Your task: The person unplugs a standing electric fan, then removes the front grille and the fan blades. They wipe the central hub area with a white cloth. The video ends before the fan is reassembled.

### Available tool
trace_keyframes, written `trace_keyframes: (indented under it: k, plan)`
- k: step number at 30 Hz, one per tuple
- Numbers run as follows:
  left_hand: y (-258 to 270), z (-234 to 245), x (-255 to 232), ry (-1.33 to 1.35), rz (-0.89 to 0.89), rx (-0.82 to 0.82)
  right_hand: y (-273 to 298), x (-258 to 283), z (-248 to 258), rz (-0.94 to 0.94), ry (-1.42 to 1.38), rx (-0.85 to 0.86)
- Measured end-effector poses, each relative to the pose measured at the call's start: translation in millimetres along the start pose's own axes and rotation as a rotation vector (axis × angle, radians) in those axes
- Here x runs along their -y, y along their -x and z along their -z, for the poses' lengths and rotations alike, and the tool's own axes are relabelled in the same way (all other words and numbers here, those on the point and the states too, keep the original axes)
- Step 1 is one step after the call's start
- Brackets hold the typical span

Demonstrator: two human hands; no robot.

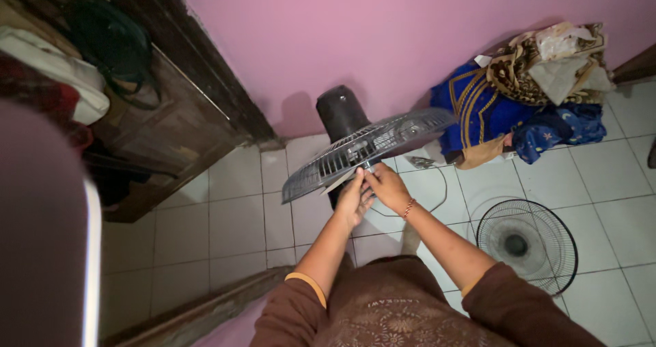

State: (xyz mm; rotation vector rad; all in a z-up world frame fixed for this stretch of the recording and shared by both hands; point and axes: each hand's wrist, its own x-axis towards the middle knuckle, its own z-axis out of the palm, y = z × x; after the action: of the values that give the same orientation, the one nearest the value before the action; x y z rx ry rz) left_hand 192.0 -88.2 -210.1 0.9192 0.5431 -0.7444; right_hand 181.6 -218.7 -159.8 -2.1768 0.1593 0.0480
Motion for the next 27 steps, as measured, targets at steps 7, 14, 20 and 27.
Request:
trace_keyframes:
  k: [7,14,20,27]
  plan:
    - [-6.5,1.0,1.3,0.039,-0.037,0.024,3.7,-1.2,-7.6,-0.083,-0.153,-0.003]
    - [-5.9,-6.1,-2.8,0.079,-0.113,0.089,2.7,-1.9,-2.4,-0.045,-0.226,0.026]
    - [-4.7,-7.3,-6.1,0.107,-0.059,0.086,4.5,-1.4,-9.7,-0.046,-0.214,-0.050]
    - [24.8,-7.1,-5.4,0.024,-0.053,0.120,8.7,-9.5,-22.2,0.002,0.030,-0.186]
